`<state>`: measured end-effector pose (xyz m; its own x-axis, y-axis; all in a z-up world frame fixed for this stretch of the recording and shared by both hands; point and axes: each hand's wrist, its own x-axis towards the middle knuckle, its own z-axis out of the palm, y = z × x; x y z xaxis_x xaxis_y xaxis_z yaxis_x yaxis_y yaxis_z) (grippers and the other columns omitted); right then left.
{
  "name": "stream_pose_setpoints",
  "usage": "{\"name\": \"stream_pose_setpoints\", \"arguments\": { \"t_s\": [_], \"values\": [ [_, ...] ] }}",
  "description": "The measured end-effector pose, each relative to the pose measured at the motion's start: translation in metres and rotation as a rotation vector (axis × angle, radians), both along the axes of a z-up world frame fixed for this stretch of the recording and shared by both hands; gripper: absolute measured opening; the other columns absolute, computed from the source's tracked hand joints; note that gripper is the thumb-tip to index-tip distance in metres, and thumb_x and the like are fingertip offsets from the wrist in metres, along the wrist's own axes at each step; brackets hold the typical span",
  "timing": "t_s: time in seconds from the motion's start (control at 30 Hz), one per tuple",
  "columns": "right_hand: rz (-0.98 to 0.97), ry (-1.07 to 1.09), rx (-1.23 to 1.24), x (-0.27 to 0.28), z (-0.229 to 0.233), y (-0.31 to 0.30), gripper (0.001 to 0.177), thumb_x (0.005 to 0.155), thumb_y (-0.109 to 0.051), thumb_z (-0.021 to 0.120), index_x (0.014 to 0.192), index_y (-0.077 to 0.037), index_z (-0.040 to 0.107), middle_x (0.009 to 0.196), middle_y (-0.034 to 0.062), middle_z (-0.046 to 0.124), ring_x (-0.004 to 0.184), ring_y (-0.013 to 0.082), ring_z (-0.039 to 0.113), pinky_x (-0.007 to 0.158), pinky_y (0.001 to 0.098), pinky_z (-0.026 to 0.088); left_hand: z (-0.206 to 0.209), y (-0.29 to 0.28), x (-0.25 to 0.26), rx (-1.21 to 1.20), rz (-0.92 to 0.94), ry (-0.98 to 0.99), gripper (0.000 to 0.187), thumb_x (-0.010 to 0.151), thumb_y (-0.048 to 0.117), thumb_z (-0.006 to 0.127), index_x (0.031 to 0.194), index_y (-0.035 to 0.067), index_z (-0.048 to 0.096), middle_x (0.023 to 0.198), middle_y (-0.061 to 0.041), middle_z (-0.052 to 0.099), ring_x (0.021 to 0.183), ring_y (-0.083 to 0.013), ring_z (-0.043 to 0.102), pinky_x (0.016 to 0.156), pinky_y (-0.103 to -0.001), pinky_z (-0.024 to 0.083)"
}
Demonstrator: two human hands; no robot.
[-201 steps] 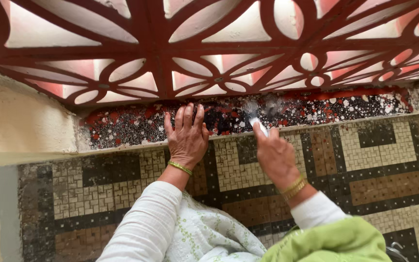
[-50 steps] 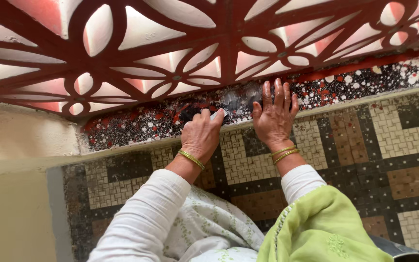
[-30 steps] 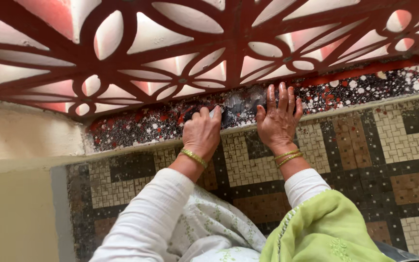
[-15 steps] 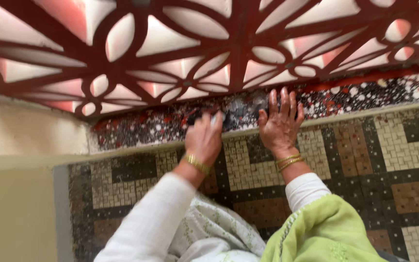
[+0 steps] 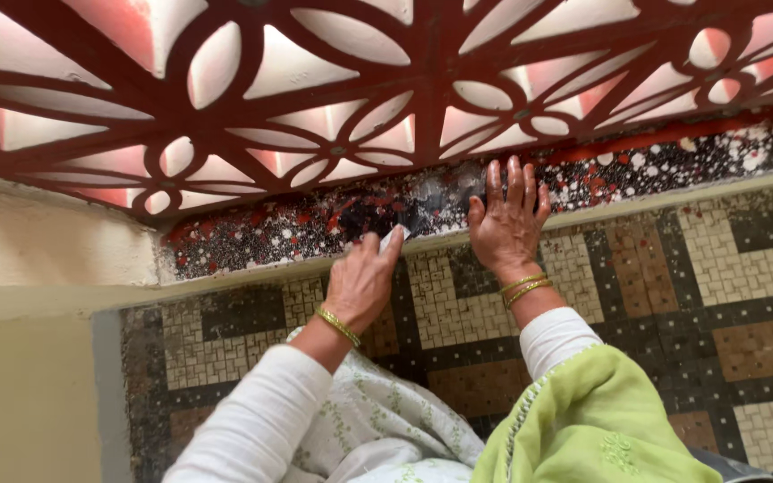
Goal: The person scrapes a wall surface using a small flat tool, moving it repeatedly along the edge near a decorative screen.
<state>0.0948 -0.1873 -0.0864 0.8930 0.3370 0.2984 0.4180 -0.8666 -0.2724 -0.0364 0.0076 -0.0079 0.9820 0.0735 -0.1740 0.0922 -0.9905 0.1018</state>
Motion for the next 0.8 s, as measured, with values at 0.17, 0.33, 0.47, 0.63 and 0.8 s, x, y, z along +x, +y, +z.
{"name": "stream_pose_setpoints", "arguments": {
  "t_s": [0.17, 0.33, 0.47, 0.63, 0.8],
  "values": [
    [-0.014, -0.002, -0.020, 0.001, 0.000, 0.003, 0.060, 0.103, -0.039, 0.043, 0.157, -0.015, 0.034, 0.159, 0.0150, 0.029, 0.149, 0.0346, 0.022, 0.119, 0.0582, 0.015, -0.004, 0.002, 0.058, 0.118, -0.151, -0.038, 0.049, 0.097, 0.005, 0.048, 0.146, 0.008, 0.044, 0.096, -0.020, 0.060, 0.066, -0.0223, 0.064, 0.043, -0.028, 0.056],
    [-0.003, 0.004, -0.021, 0.002, 0.008, 0.001, 0.060, 0.102, -0.039, 0.044, 0.156, -0.015, 0.033, 0.159, 0.0147, 0.028, 0.149, 0.0344, 0.022, 0.119, 0.0575, 0.015, 0.010, -0.004, 0.050, 0.103, -0.145, 0.031, 0.053, 0.096, 0.003, 0.048, 0.148, 0.009, 0.040, 0.094, -0.019, 0.060, 0.062, -0.0216, 0.064, 0.043, -0.030, 0.056],
    [-0.013, 0.022, -0.024, 0.000, 0.004, 0.001, 0.060, 0.102, -0.039, 0.042, 0.156, -0.015, 0.033, 0.159, 0.0151, 0.029, 0.149, 0.0344, 0.022, 0.119, 0.0574, 0.014, 0.019, -0.006, 0.019, 0.066, -0.153, 0.157, 0.053, 0.100, 0.003, 0.047, 0.151, 0.014, 0.040, 0.092, -0.017, 0.061, 0.064, -0.0212, 0.066, 0.048, -0.032, 0.057],
    [-0.024, -0.013, -0.025, 0.001, 0.003, 0.001, 0.059, 0.104, -0.040, 0.041, 0.157, -0.015, 0.033, 0.159, 0.0148, 0.030, 0.150, 0.0339, 0.023, 0.120, 0.0572, 0.014, 0.009, -0.017, 0.072, 0.036, -0.249, -0.017, 0.051, 0.094, 0.006, 0.052, 0.144, 0.016, 0.046, 0.094, -0.015, 0.061, 0.068, -0.0220, 0.065, 0.048, -0.032, 0.057],
    [-0.004, -0.006, -0.011, -0.001, 0.005, -0.001, 0.057, 0.104, -0.041, 0.041, 0.155, -0.017, 0.035, 0.158, 0.0138, 0.031, 0.149, 0.0325, 0.024, 0.120, 0.0566, 0.015, 0.027, 0.007, 0.055, 0.040, -0.299, 0.070, 0.051, 0.098, 0.003, 0.047, 0.146, 0.021, 0.045, 0.090, -0.014, 0.060, 0.063, -0.0204, 0.064, 0.046, -0.032, 0.055]
  ]
}}
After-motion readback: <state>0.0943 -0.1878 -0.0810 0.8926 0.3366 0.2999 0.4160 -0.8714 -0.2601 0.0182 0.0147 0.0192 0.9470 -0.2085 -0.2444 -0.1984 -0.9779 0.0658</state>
